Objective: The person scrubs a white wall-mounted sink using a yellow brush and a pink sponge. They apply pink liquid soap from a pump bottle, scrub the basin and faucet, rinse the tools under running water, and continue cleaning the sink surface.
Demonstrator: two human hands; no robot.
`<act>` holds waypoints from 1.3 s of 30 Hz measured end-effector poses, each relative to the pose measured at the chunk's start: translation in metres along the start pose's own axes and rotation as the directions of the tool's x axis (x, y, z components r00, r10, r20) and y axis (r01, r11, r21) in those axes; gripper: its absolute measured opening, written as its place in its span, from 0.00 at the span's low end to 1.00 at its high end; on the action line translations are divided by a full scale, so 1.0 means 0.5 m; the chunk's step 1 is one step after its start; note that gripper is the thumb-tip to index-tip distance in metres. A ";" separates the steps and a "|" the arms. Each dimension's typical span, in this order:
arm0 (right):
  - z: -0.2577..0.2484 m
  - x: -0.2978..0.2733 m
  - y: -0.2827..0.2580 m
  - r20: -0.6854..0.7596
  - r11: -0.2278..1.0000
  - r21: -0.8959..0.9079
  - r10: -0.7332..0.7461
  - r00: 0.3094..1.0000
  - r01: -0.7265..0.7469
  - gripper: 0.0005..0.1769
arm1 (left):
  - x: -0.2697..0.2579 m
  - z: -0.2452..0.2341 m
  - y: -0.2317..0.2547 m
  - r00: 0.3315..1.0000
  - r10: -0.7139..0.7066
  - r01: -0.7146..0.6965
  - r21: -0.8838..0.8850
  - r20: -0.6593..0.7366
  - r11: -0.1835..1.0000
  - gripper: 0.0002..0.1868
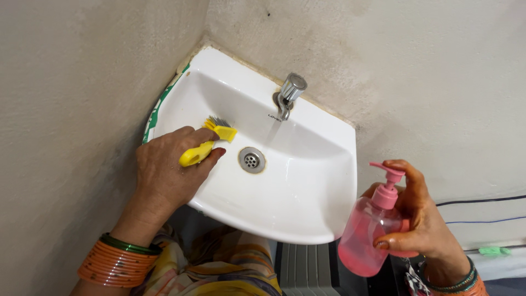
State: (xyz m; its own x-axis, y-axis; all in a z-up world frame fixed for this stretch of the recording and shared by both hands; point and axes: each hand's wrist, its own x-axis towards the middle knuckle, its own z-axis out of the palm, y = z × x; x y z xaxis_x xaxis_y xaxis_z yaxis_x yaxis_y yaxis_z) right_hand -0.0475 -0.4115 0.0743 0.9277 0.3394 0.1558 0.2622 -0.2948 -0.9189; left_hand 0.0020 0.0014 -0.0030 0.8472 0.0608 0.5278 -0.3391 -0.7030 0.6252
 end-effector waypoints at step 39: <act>0.134 0.307 -0.203 0.064 0.749 -0.661 0.000 0.998 0.042 0.64 | -0.020 0.002 -0.017 0.933 0.147 -0.176 -0.061 -0.328 0.982 0.10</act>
State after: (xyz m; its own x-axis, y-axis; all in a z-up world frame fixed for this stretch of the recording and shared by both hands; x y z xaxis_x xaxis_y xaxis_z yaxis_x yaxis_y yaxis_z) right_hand 0.0505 -0.2694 0.1673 0.9088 0.3957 0.1325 0.4115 -0.7968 -0.4425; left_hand -0.0031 0.0063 -0.0139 0.6071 0.1857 0.7727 -0.5074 -0.6578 0.5567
